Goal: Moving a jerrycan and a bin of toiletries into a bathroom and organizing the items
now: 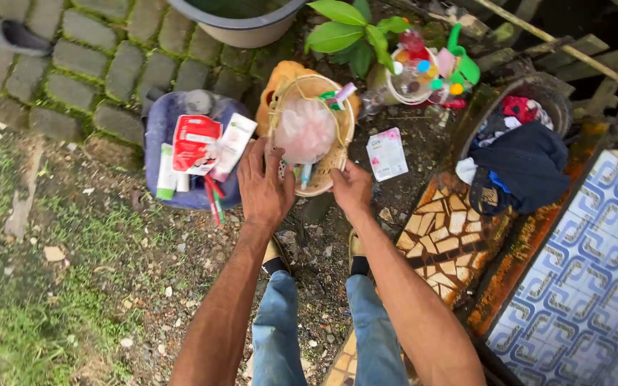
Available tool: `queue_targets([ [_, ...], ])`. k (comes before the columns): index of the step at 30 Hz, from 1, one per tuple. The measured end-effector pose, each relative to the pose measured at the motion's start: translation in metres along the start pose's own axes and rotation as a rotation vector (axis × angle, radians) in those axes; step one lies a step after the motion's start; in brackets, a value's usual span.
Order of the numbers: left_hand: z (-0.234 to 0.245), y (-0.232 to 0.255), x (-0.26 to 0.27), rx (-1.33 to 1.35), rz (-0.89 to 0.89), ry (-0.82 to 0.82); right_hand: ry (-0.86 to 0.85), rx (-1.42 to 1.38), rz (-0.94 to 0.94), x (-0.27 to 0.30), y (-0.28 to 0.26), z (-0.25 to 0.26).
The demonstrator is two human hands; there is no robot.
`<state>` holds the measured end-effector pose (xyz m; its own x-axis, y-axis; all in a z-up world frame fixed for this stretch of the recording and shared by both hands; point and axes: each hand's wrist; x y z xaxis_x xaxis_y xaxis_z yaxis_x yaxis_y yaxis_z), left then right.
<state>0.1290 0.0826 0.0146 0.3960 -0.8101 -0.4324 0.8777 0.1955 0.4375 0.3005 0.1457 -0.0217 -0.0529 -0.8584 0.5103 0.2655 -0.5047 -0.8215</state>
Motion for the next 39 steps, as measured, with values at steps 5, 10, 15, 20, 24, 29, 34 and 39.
queue_targets([
  [5, -0.049, 0.054, 0.032, 0.141, -0.062, -0.104, 0.23, -0.046, -0.032, 0.007, 0.044, 0.086],
  [10, -0.126, 0.082, 0.095, 0.189, -0.063, -0.291, 0.371, -0.099, -0.095, -0.032, 0.181, 0.137],
  [15, -0.197, 0.072, 0.177, 0.056, 0.111, -0.812, 0.335, -0.194, -0.3, -0.082, 0.295, 0.132],
  [20, -0.254, 0.063, 0.2, -0.066, 0.231, -1.018, 0.266, -0.147, -0.354, -0.131, 0.35, 0.109],
  [24, -0.298, 0.043, 0.204, -0.143, 0.187, -1.12, 0.247, -0.2, -0.337, -0.176, 0.395, 0.087],
  [29, -0.322, 0.045, 0.195, -0.156, 0.181, -1.151, 0.201, -0.145, -0.335, -0.202, 0.424, 0.08],
  [34, -0.313, 0.059, 0.176, -0.136, 0.151, -1.106, 0.11, 0.035, -0.381, -0.204, 0.432, 0.096],
  [39, -0.28, 0.066, 0.152, -0.083, 0.17, -1.094, 0.283, 0.392, -0.201, -0.199, 0.39, 0.124],
])
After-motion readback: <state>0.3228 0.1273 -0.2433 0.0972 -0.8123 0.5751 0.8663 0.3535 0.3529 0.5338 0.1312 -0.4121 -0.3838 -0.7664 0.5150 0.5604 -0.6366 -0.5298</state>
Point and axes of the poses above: each hand's wrist, its own x-axis away from the middle knuckle, its own z-axis out of the back of the hand, y = z × x, and after that the axes turned 5 degrees about y, right-handed
